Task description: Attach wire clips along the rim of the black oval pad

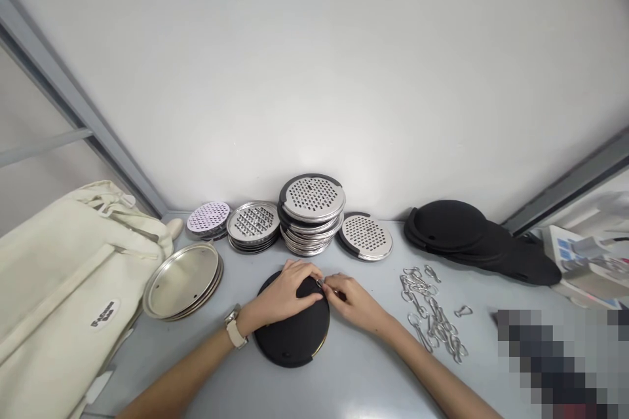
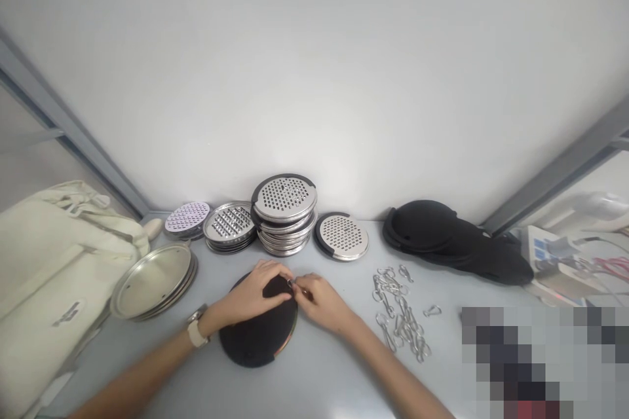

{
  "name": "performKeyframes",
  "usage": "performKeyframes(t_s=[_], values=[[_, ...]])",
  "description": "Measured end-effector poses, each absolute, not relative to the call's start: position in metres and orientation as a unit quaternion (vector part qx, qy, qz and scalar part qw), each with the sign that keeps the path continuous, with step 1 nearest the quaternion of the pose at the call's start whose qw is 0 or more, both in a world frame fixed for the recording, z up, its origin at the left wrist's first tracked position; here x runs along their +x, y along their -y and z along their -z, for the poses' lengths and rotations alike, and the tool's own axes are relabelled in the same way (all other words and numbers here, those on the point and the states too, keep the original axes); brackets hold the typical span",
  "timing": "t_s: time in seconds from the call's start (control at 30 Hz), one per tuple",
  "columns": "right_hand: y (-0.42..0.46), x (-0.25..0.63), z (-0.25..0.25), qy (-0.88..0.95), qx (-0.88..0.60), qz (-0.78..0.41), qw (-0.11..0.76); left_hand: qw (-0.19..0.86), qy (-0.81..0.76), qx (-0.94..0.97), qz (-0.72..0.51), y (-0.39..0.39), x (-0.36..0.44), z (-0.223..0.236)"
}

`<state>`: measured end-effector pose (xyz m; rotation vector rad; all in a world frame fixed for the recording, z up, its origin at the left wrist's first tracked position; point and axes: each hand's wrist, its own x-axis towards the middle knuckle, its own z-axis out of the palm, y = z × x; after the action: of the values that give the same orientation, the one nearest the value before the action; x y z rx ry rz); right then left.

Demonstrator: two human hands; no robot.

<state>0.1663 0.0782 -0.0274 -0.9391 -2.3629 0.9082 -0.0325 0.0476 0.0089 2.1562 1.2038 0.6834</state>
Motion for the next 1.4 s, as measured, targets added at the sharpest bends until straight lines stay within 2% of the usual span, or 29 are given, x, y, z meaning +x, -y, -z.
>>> performKeyframes(t_s=[1.4], values=[[-0.0771, 0.1713, 0.0209, 0.855, -0.321, -0.351, 0.205, 0.255, -0.428, 0.825, -0.267, -0.0509, -0.0314, -0.0074]])
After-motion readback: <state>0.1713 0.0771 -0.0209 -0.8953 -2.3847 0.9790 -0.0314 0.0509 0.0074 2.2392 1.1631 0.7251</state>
